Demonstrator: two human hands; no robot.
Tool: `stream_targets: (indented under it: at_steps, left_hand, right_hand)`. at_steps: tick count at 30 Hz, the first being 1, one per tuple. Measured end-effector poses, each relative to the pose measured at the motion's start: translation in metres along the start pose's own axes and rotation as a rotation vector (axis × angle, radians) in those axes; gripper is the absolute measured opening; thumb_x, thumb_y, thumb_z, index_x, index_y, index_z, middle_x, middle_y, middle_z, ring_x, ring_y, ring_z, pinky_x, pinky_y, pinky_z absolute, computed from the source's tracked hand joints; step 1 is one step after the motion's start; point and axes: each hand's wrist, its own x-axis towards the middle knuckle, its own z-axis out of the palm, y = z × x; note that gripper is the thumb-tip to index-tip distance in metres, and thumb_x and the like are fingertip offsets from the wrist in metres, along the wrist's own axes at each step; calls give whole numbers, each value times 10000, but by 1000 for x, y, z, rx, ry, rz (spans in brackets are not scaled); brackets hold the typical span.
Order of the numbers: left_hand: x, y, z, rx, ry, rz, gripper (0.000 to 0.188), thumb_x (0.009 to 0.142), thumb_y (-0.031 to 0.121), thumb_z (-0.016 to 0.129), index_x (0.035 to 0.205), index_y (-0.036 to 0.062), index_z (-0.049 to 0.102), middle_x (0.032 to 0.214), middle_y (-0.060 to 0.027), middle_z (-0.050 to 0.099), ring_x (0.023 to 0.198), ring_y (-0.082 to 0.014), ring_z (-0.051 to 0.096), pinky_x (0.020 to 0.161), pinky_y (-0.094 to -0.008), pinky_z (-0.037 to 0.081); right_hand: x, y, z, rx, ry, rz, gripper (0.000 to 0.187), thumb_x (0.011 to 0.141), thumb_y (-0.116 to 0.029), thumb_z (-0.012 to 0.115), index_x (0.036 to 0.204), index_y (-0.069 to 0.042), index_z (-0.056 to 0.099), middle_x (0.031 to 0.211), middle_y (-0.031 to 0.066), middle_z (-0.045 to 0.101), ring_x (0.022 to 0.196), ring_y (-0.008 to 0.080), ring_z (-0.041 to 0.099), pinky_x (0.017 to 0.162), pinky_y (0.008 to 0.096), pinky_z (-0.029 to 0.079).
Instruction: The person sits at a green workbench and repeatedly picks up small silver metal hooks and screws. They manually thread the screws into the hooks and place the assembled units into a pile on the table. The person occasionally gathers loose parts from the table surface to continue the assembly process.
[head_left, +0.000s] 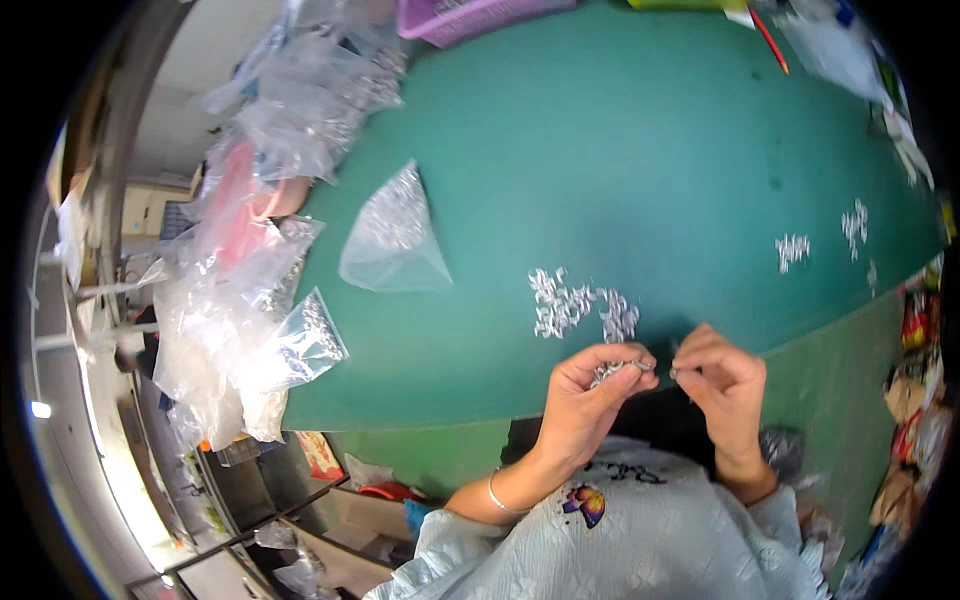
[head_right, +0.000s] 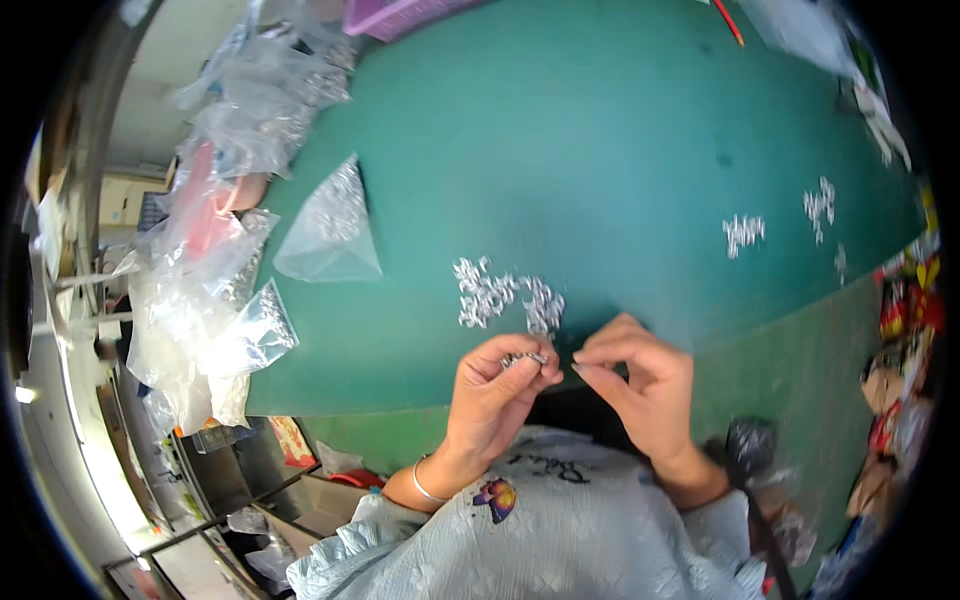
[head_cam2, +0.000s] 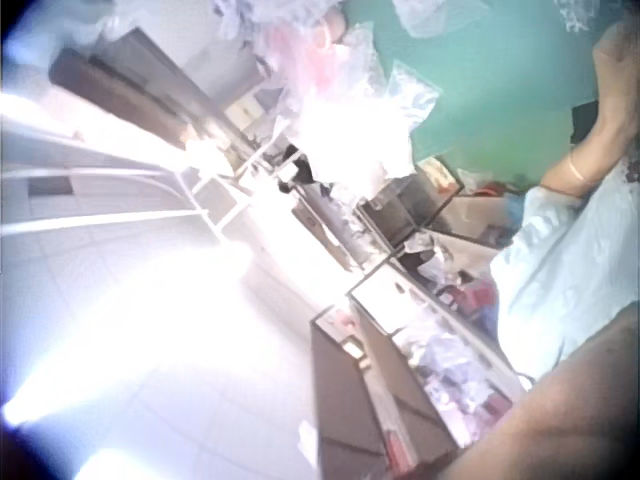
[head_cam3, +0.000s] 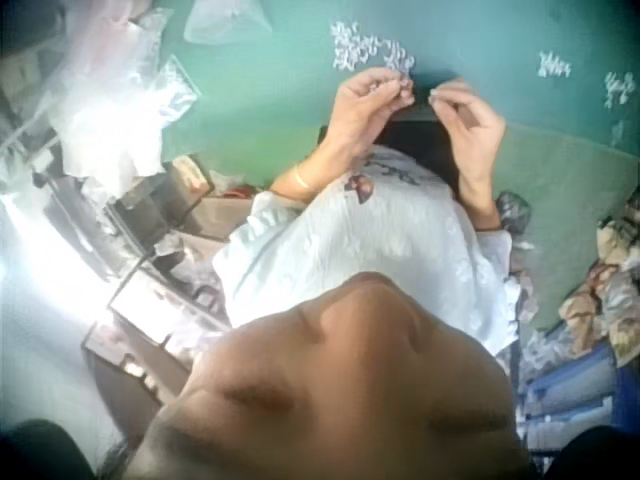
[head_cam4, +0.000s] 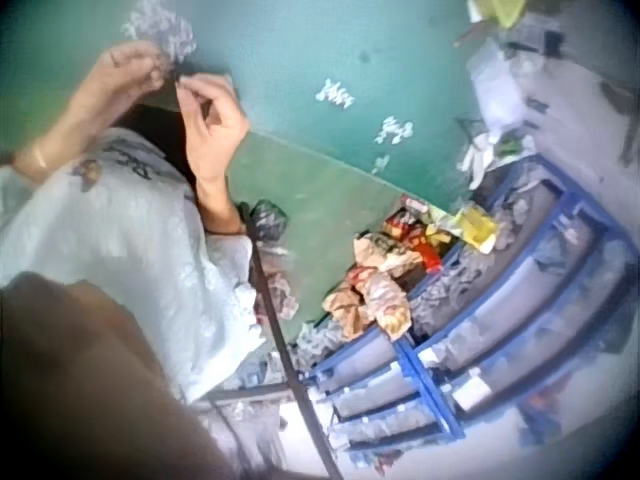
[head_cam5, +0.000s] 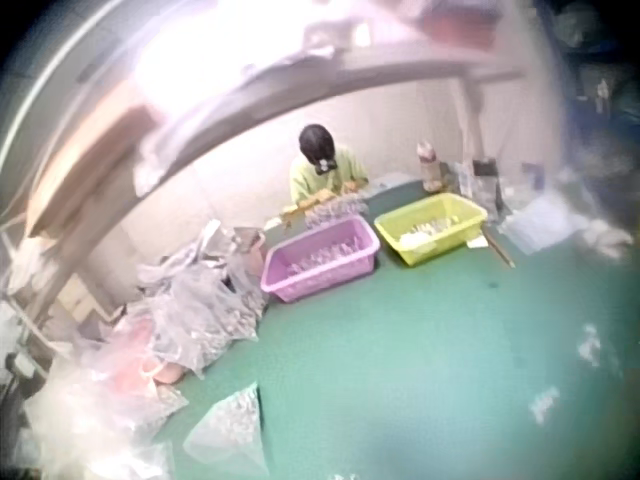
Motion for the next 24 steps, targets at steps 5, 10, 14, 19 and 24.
stream_targets:
  at_steps: [5, 10, 14, 19, 24]
  left_hand:
    - [54, 20, -11, -93, 194, -71, 169, 827, 43, 579, 985, -15, 578, 953, -99, 598, 876, -161, 570, 816, -269, 493]
    - [190, 120, 6, -63, 1, 341, 206, 801, 2, 594, 997, -47, 553, 975, -119, 597, 904, -182, 575, 837, -278, 494]
    - [281, 179, 20, -59, 234, 505, 201, 829, -22, 540, 1018, -91, 536, 933, -157, 587, 808, -191, 588, 751, -264, 524]
    - [256, 121, 31, 47, 65, 192, 252, 849, -18, 511, 1086, -97, 486, 951, -168, 567, 770, -164, 580, 705, -222, 535]
    - [141, 84, 37, 277, -59, -110, 228, 838, 66, 586, 1026, -54, 541, 801, -57, 560, 689, -92, 513, 595, -192, 436]
  right_hand:
    - [7, 11, -15, -150, 119, -30, 109, 702, 106, 617, 791, 43, 623, 769, 99, 599, 701, 155, 510, 634, 241, 401]
    - [13, 18, -23, -252, 120, -21, 113, 694, 104, 619, 781, 33, 630, 746, 80, 602, 678, 138, 499, 618, 238, 392]
    - [15, 24, -21, -275, 83, -8, 122, 686, 97, 624, 786, 29, 633, 747, 83, 607, 674, 142, 502, 609, 238, 391]
    - [19, 31, -23, -247, 104, 13, 114, 695, 99, 622, 787, 33, 630, 758, 87, 608, 678, 142, 515, 607, 237, 400]
    - [22, 28, -17, -113, 148, 86, 95, 717, 105, 619, 801, 62, 607, 777, 102, 606, 723, 162, 547, 687, 259, 440]
